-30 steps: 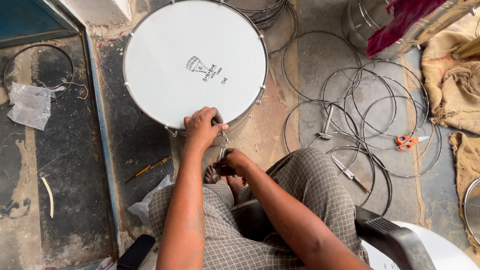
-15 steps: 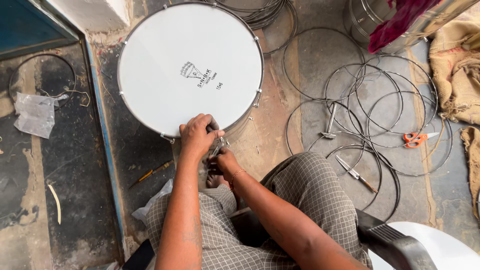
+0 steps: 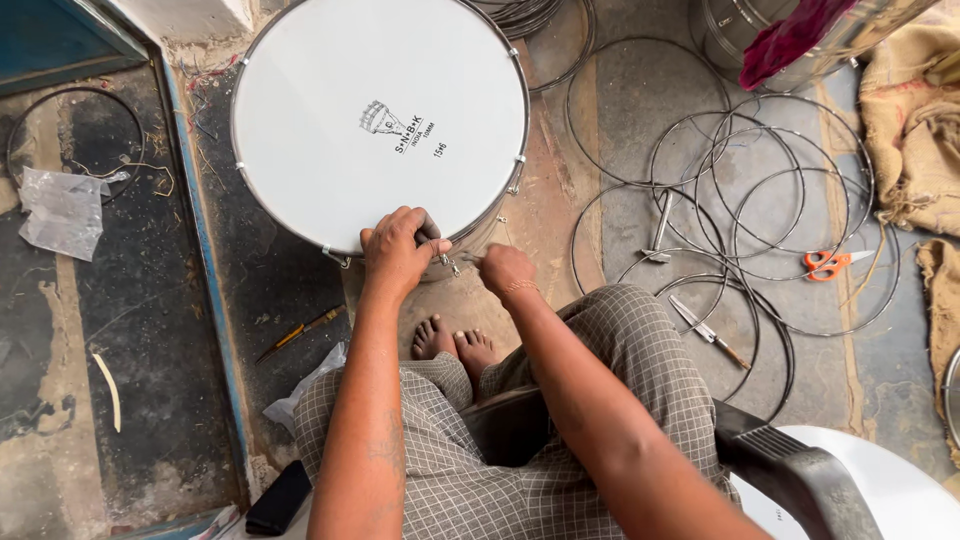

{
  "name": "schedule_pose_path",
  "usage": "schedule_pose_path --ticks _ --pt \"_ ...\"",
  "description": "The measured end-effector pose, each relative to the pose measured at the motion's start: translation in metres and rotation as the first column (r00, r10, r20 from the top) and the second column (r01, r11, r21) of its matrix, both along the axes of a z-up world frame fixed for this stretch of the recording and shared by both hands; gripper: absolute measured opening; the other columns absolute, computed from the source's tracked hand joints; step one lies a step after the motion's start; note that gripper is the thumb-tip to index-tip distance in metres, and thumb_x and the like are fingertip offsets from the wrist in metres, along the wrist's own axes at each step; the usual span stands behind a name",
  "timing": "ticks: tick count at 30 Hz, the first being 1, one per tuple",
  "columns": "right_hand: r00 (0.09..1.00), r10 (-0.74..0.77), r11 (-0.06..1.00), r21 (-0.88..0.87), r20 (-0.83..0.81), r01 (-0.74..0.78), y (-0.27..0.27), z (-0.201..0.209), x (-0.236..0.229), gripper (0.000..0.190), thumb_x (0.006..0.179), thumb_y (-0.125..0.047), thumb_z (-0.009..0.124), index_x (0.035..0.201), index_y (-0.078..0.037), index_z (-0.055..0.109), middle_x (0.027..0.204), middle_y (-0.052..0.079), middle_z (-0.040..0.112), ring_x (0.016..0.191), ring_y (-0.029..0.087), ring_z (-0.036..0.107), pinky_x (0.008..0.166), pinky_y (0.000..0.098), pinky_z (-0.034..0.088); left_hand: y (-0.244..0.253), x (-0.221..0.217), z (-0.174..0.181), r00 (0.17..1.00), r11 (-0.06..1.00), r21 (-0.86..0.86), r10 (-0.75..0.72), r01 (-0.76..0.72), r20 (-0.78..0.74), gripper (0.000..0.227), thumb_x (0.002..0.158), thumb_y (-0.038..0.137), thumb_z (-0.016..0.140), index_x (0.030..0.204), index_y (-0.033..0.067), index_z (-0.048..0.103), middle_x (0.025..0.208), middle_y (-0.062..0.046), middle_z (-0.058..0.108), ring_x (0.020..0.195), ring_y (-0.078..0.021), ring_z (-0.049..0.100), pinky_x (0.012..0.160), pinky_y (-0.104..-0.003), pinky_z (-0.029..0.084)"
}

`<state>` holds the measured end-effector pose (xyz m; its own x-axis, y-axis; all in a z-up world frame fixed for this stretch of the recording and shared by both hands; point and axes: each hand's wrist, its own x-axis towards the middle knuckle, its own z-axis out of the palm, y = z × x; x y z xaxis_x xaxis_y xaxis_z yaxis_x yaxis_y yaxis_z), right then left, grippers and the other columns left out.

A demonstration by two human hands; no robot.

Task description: The person uses a drum key to tighten the tension rods on a white drum head. They systematically rotate the tool on each lug around the drum's circumference to secure the head.

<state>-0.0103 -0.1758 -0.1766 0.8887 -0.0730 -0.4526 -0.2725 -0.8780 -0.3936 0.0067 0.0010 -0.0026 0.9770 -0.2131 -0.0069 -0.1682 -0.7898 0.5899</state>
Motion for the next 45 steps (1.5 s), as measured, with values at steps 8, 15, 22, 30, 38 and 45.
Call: schedule_pose_path --ticks 8,15,22,30,38,45 --pt "0.892 -0.097 0.772 0.532 -0.442 0.347 0.022 0.012 -0.034 0.022 0.085 -0.003 0.080 0.100 0.005 0.066 0.082 0.021 0.071 0.068 0.031 0.067 0.055 0.0461 0.054 0.000 0.003 -0.003 0.999 1.000 0.008 -0.020 0.020 0.025 0.031 0.074 0.034 0.086 0.081 0.0114 0.066 0.085 0.001 0.066 0.091 -0.0231 0.062 0.084 -0.044 0.034" --pt "0.747 -0.162 0.207 0.718 -0.645 0.665 0.058 -0.006 -0.045 0.019 0.091 0.002 0.065 0.108 0.002 0.056 0.091 0.018 0.074 0.071 0.027 0.074 0.062 0.0432 0.065 -0.002 0.002 0.002 0.998 1.000 0.020 0.022 -0.021 -0.057 0.030 0.072 0.034 0.086 0.079 0.0127 0.066 0.082 0.003 0.066 0.090 -0.0191 0.063 0.088 -0.041 0.034" --pt "0.725 -0.351 -0.105 0.794 -0.593 0.599 0.103 -0.030 -0.040 0.026 0.096 -0.007 0.064 0.118 -0.003 0.050 0.101 0.013 0.069 0.083 0.025 0.072 0.072 0.0428 0.063 -0.002 0.003 0.002 0.999 1.000 0.022 0.014 -0.013 -0.037 0.030 0.072 0.033 0.087 0.079 0.0125 0.066 0.082 0.003 0.066 0.091 -0.0200 0.063 0.087 -0.041 0.034" --pt "0.933 -0.062 0.778 0.569 -0.353 0.267 0.020 -0.031 -0.002 0.026 0.098 -0.026 0.069 0.104 -0.001 0.068 0.087 0.011 0.068 0.071 0.022 0.063 0.066 0.0418 0.055 0.002 0.003 0.003 0.999 1.000 0.014 -0.026 0.027 -0.022 0.029 0.075 0.032 0.086 0.079 0.0115 0.065 0.082 0.001 0.065 0.090 -0.0224 0.063 0.084 -0.043 0.034" --pt "0.959 0.022 0.991 0.134 -0.283 0.016 0.003 -0.016 -0.001 0.034 0.094 -0.032 0.070 0.097 0.001 0.074 0.084 0.019 0.074 0.072 0.031 0.073 0.059 0.0443 0.056 0.001 0.003 0.001 1.000 1.000 -0.011 -0.017 0.017 0.014 0.030 0.073 0.032 0.086 0.079 0.0111 0.066 0.084 0.001 0.066 0.091 -0.0230 0.063 0.085 -0.044 0.034" --pt "0.768 -0.194 0.320 0.701 -0.610 0.638 0.059 -0.013 -0.045 0.019 0.094 -0.002 0.059 0.114 -0.002 0.058 0.089 0.017 0.074 0.075 0.026 0.073 0.065 0.0415 0.062 -0.001 0.002 -0.002 0.999 0.999 -0.035 -0.007 0.009 0.047 0.031 0.070 0.032 0.088 0.078 0.0114 0.065 0.082 0.001 0.066 0.092 -0.0222 0.062 0.084 -0.043 0.033"
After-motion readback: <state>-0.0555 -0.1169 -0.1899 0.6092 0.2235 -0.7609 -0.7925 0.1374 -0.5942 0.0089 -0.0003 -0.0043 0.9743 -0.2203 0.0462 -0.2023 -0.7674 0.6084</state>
